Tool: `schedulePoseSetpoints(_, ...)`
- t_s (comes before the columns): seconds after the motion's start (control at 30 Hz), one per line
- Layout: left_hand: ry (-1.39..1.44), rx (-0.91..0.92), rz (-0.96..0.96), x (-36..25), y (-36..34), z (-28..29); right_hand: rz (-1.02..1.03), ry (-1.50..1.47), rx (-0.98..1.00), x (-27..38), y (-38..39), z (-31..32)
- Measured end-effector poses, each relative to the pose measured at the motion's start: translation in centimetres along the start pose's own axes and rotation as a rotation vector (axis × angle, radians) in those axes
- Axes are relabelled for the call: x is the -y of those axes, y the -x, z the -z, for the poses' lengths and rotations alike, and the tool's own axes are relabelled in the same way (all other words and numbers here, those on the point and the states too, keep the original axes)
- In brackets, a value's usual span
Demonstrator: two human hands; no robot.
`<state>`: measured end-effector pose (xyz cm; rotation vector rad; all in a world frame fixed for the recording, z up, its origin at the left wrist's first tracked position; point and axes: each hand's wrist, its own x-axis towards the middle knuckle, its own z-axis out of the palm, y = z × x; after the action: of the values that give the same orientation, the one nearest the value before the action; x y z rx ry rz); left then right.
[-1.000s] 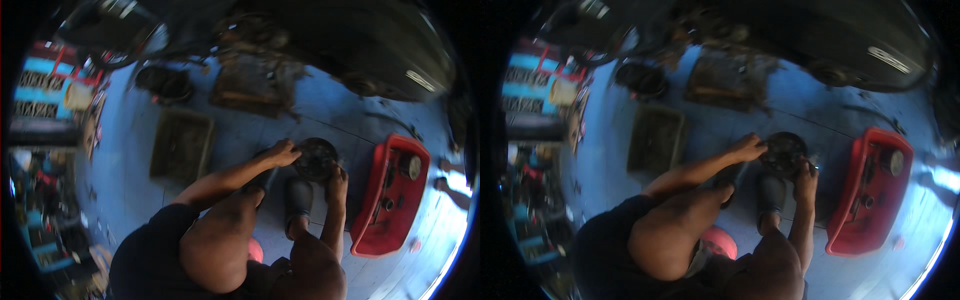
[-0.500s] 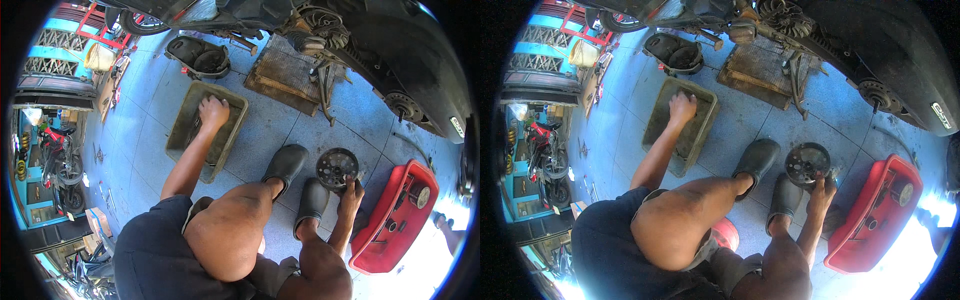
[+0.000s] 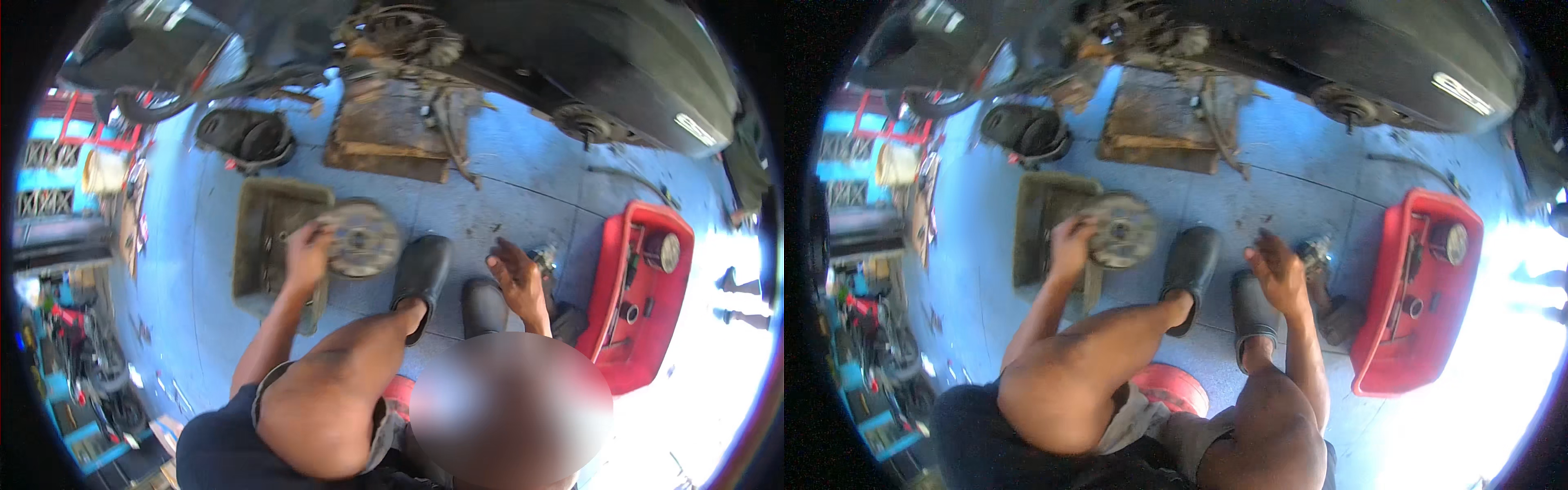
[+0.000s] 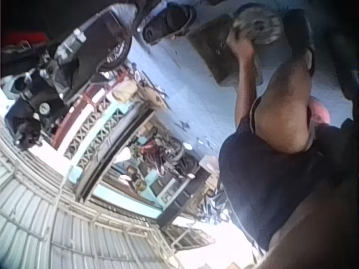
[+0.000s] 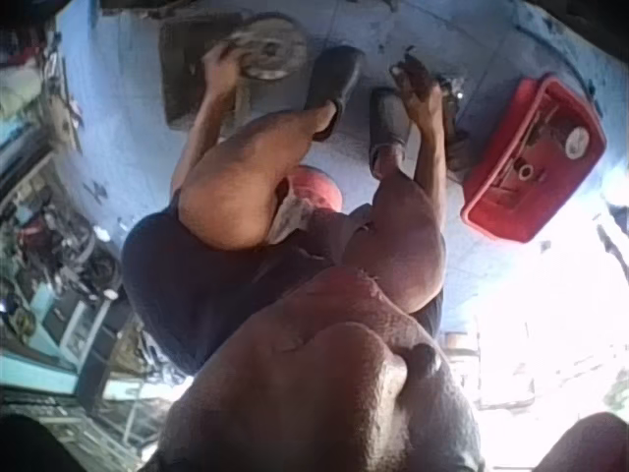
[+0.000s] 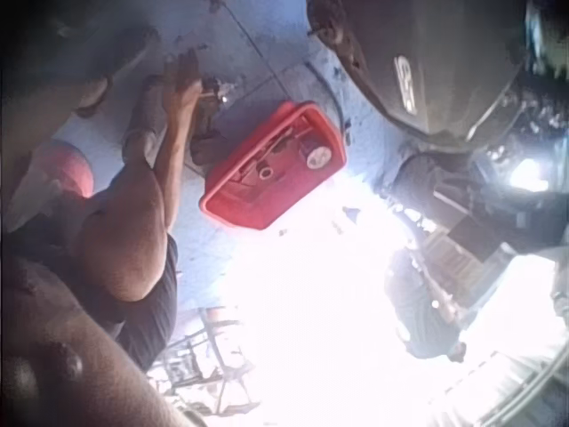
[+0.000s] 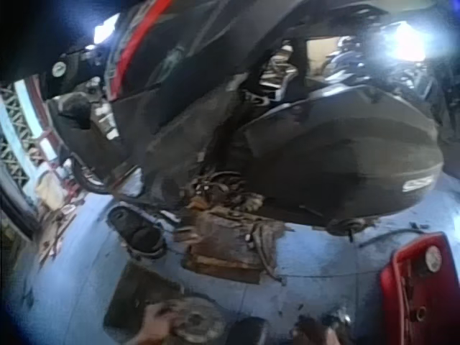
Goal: The person removes the transmission cover from a motorcycle, disassembles the clutch, variator assembly, and belt using an impact wrench, and handles the roller weights and clutch components by hand. Afterwards, the person works on screws on the motorcycle with a screwdriver.
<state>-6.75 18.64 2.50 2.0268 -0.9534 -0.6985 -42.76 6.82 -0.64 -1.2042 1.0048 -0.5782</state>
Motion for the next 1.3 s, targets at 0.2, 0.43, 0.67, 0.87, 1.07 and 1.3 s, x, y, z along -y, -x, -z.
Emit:
schedulePoseSetpoints(0.2,0.473,-0.623,0.687,11.4,-0.2,8.0,0.120,1.227,-0.813,-7.2,4.0,6.3)
schedulePoseSetpoints(0.43,0.207,-0.740,1.119,24.0,3.2,10.0,-0.225,1.144,-0.499,-10.4,5.7,6.3)
schedulePoseSetpoints(0.67,-0.993,-0.739,0.522,21.4,-0.3,6.7,-0.187,1.101,-0.660,-11.1,4.2,6.6)
schedulePoseSetpoints(0.87,-0.823,-0.593,-0.560,9.0,-3.9,2.3,0.205,0.853,-1.073,-4.8,8.4,13.9)
schedulePoseSetpoints(1.07,-0.699,-0.417,-0.710,2.8,-4.3,-1.1,-0.314,1.011,-1.390,-8.3,12.5,33.9)
schedulePoseSetpoints(1.3,-0.734,-0.254,-0.789,2.2,-3.1,0.1,-0.483,1.409,-0.698,-19.9,14.2,45.3)
